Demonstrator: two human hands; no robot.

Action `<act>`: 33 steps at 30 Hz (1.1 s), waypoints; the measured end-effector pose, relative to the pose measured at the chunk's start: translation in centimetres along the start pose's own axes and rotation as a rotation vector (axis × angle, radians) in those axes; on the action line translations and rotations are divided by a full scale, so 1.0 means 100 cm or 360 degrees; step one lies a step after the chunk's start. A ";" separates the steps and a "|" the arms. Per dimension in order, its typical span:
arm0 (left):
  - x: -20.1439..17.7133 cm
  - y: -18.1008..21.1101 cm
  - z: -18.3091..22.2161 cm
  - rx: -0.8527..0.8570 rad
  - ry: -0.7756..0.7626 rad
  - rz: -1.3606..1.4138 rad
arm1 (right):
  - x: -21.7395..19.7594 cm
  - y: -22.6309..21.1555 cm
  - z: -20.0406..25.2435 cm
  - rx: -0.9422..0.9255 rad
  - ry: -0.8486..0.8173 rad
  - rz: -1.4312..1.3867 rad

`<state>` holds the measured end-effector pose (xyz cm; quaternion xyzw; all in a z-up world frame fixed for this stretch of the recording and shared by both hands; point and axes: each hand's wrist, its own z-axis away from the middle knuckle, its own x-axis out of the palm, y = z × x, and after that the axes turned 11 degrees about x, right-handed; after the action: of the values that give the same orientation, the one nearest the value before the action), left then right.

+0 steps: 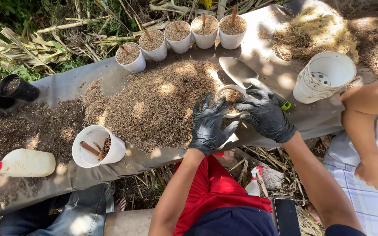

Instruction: Filling small plastic cups with a soil and seed mixture using hands and a hand trowel at a potting station.

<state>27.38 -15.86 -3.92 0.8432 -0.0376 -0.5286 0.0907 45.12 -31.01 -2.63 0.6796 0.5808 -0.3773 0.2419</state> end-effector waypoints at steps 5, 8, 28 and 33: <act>-0.047 0.032 -0.002 -0.0075 0.0112 -0.0002 | 0.013 0.030 0.002 0.0043 -0.0006 -0.0155; -0.008 0.033 -0.016 -0.0202 0.0183 -0.0510 | 0.016 0.064 0.007 0.0273 0.0016 -0.0234; -0.028 0.027 0.006 -0.0301 0.0630 0.0732 | -0.009 0.022 -0.042 0.0075 -0.0005 0.0814; -0.025 0.017 0.010 -0.0355 0.0613 0.0800 | -0.013 -0.002 -0.041 0.0108 -0.0099 0.0463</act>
<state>25.46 -17.23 -1.85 0.8768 -0.1685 -0.3214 0.3154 45.86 -28.58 0.88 0.7523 0.4554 -0.3785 0.2888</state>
